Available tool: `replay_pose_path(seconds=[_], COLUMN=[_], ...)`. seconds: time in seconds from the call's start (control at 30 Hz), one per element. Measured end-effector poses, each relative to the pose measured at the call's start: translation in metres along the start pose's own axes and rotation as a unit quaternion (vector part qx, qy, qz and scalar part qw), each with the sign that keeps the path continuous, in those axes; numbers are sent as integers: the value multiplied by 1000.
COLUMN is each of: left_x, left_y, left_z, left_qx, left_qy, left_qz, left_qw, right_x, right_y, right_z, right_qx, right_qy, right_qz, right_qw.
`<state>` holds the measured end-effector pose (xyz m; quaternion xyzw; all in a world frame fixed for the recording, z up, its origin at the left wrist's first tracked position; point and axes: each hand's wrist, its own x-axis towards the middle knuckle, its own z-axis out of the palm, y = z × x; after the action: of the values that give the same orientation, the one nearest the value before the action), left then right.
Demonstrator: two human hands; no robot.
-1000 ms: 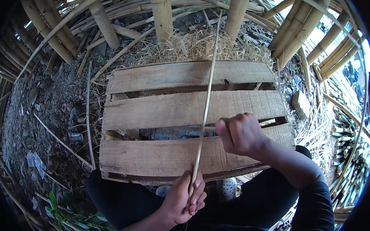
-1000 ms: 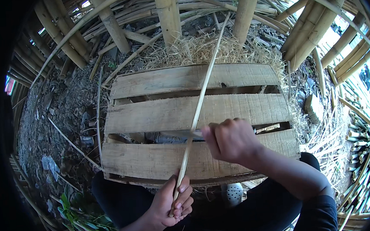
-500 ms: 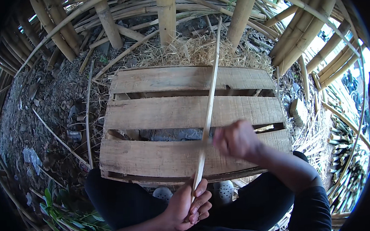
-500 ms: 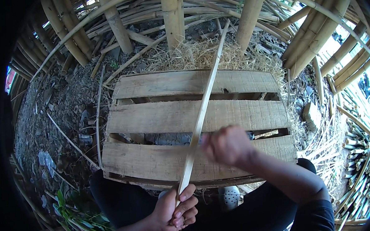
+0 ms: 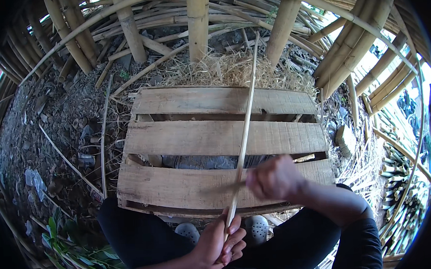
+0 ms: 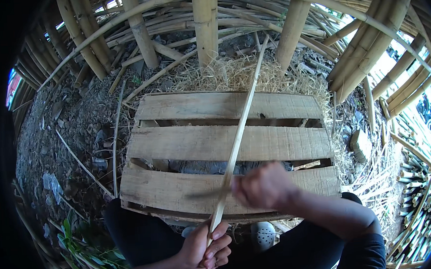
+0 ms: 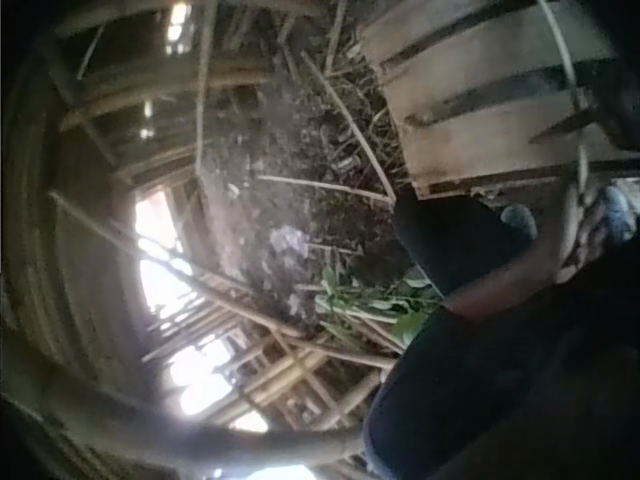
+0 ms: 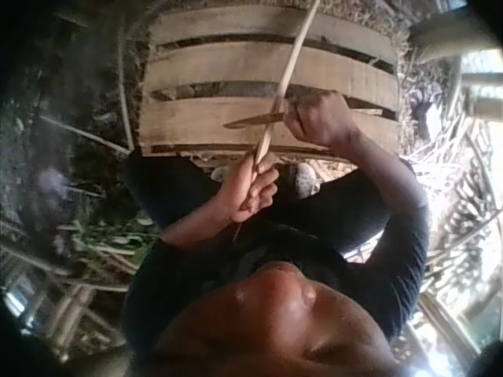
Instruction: The person holds a bamboo strip over a wooden crate and scrapes it with a knife, turning the strip to shave its edges and surface.
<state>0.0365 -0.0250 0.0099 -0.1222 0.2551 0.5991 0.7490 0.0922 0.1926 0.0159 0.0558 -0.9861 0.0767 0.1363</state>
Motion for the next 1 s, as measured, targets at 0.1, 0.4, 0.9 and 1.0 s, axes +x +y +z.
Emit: replay_pose_path(seconds=[0.1, 0.4, 0.9, 1.0], left_x=[-2, -7, -7, -5], left_y=[4, 3, 16, 8], left_z=[1, 2, -9, 1], left_qx=[-14, -24, -66, -34], left_qy=[-27, -35, -39, -28], left_qz=[-10, -5, -13, -7], left_qw=[999, 999, 997, 999], right_x=[-5, 2, 7, 1], right_y=[30, 13, -12, 37], right_z=[11, 7, -4, 31], right_qx=[-52, 34, 1, -65], right_qy=[3, 0, -33, 113], right_qz=[42, 15, 39, -46], right_qw=[998, 999, 999, 990])
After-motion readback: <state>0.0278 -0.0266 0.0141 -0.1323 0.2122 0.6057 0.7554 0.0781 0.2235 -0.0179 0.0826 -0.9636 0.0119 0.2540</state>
